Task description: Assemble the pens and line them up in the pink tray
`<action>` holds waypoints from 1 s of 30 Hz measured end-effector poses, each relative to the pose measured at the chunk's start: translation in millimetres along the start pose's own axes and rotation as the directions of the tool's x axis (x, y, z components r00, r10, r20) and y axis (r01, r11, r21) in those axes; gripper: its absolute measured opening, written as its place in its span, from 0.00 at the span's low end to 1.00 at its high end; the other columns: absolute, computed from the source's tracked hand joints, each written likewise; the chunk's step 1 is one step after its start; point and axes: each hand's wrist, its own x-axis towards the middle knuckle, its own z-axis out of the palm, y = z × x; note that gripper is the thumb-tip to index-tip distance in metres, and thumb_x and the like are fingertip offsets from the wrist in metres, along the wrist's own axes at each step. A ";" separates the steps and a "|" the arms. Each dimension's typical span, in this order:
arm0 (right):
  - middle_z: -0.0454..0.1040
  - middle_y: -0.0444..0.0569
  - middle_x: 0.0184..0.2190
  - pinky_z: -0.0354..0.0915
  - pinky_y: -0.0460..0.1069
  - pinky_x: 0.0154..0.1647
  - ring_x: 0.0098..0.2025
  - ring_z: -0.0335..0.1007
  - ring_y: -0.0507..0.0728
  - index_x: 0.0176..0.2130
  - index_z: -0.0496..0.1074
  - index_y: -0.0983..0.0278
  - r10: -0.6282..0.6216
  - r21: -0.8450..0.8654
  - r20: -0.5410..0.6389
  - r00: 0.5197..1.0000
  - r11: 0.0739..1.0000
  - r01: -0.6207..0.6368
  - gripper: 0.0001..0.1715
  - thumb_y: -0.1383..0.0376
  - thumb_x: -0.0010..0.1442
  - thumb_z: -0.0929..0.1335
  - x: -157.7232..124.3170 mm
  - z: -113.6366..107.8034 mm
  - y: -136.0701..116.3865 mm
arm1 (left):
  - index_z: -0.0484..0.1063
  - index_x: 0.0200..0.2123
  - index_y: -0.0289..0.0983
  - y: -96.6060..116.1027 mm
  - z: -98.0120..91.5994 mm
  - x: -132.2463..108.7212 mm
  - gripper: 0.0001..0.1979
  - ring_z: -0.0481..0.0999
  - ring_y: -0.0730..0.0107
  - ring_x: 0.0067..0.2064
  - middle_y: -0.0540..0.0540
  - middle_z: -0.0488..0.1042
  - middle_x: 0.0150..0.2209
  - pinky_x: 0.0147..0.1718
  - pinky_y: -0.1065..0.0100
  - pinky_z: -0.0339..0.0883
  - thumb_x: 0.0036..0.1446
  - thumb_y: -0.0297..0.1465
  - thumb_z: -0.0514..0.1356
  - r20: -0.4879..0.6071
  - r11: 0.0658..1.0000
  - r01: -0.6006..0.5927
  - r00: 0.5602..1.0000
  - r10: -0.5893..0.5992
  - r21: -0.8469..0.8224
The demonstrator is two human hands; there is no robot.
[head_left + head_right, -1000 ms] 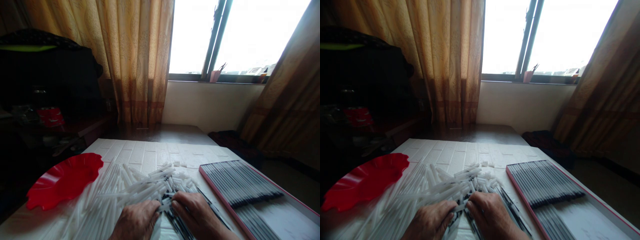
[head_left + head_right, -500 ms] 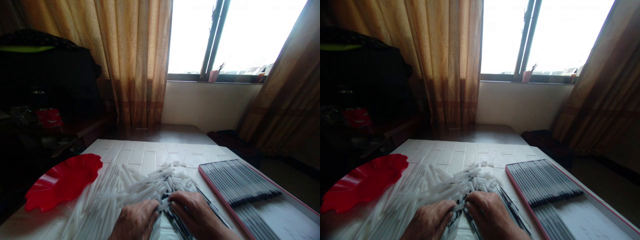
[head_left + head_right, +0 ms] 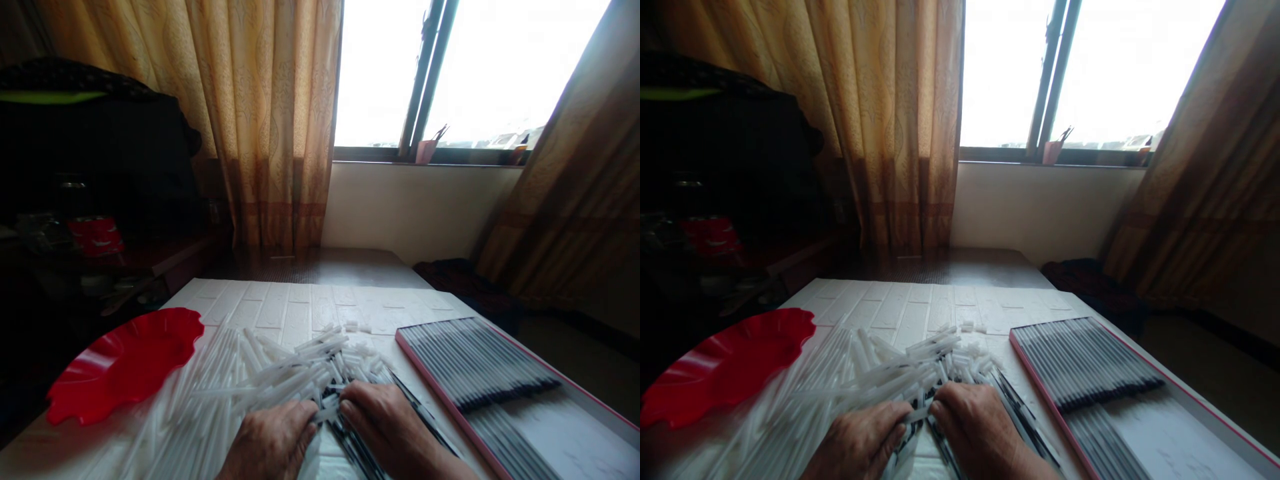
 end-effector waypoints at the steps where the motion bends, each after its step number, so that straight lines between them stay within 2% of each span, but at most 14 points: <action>1: 0.73 0.44 0.22 0.57 0.46 0.26 0.23 0.70 0.52 0.29 0.66 0.60 0.000 -0.001 0.002 1.000 1.000 0.000 0.18 0.62 0.70 0.58 0.1 -0.2 -0.6 | 0.66 0.46 0.39 0.3 0.0 0.4 0.16 0.84 0.67 0.30 0.50 0.81 0.31 0.28 0.72 0.76 0.74 0.34 0.40 0.004 1.000 0.002 1.000 -0.002 0.000; 5: 0.73 0.43 0.22 0.57 0.46 0.25 0.23 0.69 0.52 0.30 0.67 0.60 -0.013 0.027 -0.042 0.999 1.000 0.014 0.18 0.62 0.70 0.58 0.7 -1.7 -0.8 | 0.68 0.45 0.41 1.2 -2.4 1.6 0.16 0.84 0.67 0.30 0.50 0.81 0.31 0.27 0.72 0.76 0.74 0.35 0.42 0.017 0.999 0.032 0.999 -0.032 -0.007; 7: 0.73 0.43 0.23 0.58 0.47 0.26 0.23 0.69 0.53 0.31 0.68 0.60 0.006 0.067 -0.091 0.996 0.998 0.000 0.17 0.61 0.71 0.58 1.2 -3.9 0.3 | 0.67 0.47 0.41 0.7 -5.3 2.1 0.15 0.85 0.67 0.32 0.49 0.82 0.33 0.29 0.72 0.77 0.74 0.36 0.43 -0.012 0.999 0.050 0.999 -0.050 -0.010; 12: 0.73 0.44 0.22 0.61 0.47 0.26 0.24 0.70 0.54 0.30 0.67 0.60 0.180 0.213 -0.159 0.971 0.966 -0.144 0.20 0.58 0.71 0.57 2.7 -9.2 4.9 | 0.65 0.53 0.42 -3.1 -12.8 2.9 0.12 0.85 0.71 0.38 0.49 0.83 0.40 0.37 0.77 0.77 0.73 0.36 0.48 -0.135 0.987 0.104 0.984 -0.120 -0.123; 18: 0.74 0.45 0.22 0.63 0.46 0.26 0.24 0.70 0.54 0.29 0.67 0.60 0.267 0.311 -0.130 0.955 0.925 -0.217 0.23 0.54 0.70 0.57 4.9 -5.5 10.0 | 0.71 0.49 0.45 -4.1 -16.2 1.8 0.09 0.84 0.72 0.37 0.52 0.83 0.39 0.36 0.79 0.75 0.66 0.33 0.58 -0.076 0.905 0.233 0.958 -0.276 -0.355; 22: 0.73 0.45 0.22 0.63 0.47 0.26 0.23 0.70 0.55 0.29 0.67 0.60 0.303 0.320 -0.104 0.947 0.912 -0.256 0.23 0.53 0.70 0.57 5.3 -4.7 11.9 | 0.73 0.47 0.45 -0.4 -19.7 1.5 0.09 0.83 0.71 0.34 0.53 0.83 0.37 0.33 0.77 0.76 0.65 0.36 0.60 -0.044 0.862 0.277 0.945 -0.325 -0.424; 26: 0.70 0.44 0.20 0.62 0.47 0.25 0.22 0.68 0.55 0.28 0.66 0.60 0.318 0.335 -0.085 0.944 0.902 -0.273 0.24 0.52 0.70 0.57 5.5 -4.4 10.3 | 0.72 0.49 0.46 4.0 -19.5 2.1 0.10 0.81 0.72 0.30 0.52 0.82 0.35 0.29 0.77 0.76 0.67 0.38 0.59 -0.047 0.848 0.229 0.957 -0.286 -0.478; 30: 0.69 0.43 0.19 0.60 0.46 0.25 0.22 0.66 0.53 0.26 0.65 0.60 0.240 0.313 -0.023 0.970 0.924 -0.221 0.25 0.54 0.70 0.56 5.3 -1.9 1.1 | 0.69 0.52 0.43 5.3 -15.1 3.4 0.10 0.81 0.71 0.32 0.48 0.80 0.35 0.33 0.75 0.76 0.69 0.32 0.55 -0.090 0.865 0.028 0.992 -0.084 -0.502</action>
